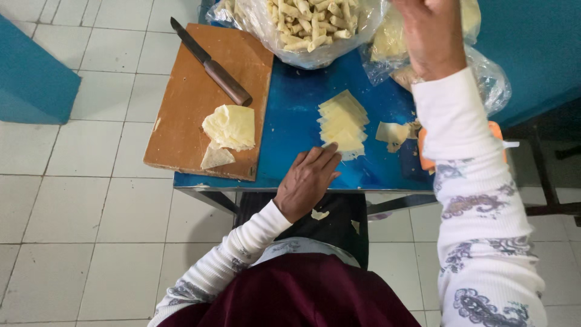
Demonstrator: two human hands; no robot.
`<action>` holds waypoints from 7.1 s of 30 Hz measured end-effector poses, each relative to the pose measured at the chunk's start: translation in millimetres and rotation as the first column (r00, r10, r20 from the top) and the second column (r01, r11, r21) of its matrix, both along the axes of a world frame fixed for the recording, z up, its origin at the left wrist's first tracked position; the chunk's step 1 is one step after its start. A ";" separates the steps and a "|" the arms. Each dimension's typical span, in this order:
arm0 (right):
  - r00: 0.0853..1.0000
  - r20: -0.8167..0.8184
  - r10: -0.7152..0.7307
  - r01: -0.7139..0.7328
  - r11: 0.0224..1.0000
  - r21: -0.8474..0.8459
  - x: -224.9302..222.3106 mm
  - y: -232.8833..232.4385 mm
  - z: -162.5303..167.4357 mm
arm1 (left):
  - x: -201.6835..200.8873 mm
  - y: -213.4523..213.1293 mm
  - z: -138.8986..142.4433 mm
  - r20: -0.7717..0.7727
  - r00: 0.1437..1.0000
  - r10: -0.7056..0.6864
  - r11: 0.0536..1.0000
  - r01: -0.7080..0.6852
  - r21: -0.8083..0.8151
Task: The person sits at a table and assembles filled snack rolls from thin dough sheets. They tear pieces from a dough sheet, spoon filling from an orange container onto a piece, fold and roll it by hand, and place the finished roll onto a growing pile of similar rolls next to a bag of finished snacks.
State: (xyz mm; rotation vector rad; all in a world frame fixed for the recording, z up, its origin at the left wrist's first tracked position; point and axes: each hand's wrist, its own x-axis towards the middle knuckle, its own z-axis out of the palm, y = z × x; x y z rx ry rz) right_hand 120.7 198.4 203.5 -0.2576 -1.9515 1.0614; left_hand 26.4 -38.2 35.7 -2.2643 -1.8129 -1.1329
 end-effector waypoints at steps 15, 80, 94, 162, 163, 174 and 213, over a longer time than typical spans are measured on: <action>0.114 0.632 -0.767 0.326 0.629 0.705 176.1 31.1 -57.7 | 1.0 1.6 -7.9 -0.039 0.999 0.005 1.000 -0.005 0.004; 0.738 0.436 -0.515 -0.024 0.626 0.780 108.8 -91.2 -103.0 | 6.2 38.3 -7.9 0.300 0.931 0.208 0.963 -0.248 0.102; 0.655 0.341 -0.674 0.151 0.559 0.815 155.6 -87.4 -102.5 | 4.8 37.9 5.1 0.526 0.848 0.062 0.997 -0.074 0.002; 0.839 0.367 -0.403 0.128 0.800 0.586 72.9 -97.5 -152.7 | -10.0 55.4 0.5 0.271 0.961 -0.053 0.998 0.057 -0.009; 0.841 0.368 -0.397 0.115 0.795 0.595 73.2 -98.0 -151.7 | -10.9 53.7 1.0 0.297 0.952 -0.067 0.997 0.076 -0.021; 0.855 0.388 -0.343 0.028 0.779 0.627 73.1 -81.7 -149.6 | -15.6 60.4 0.4 0.392 0.914 -0.104 0.989 0.137 -0.057; 0.781 0.487 -0.391 0.078 0.834 0.546 49.1 -60.3 -149.5 | -4.0 12.1 5.3 -0.039 0.998 0.053 0.997 -0.051 0.057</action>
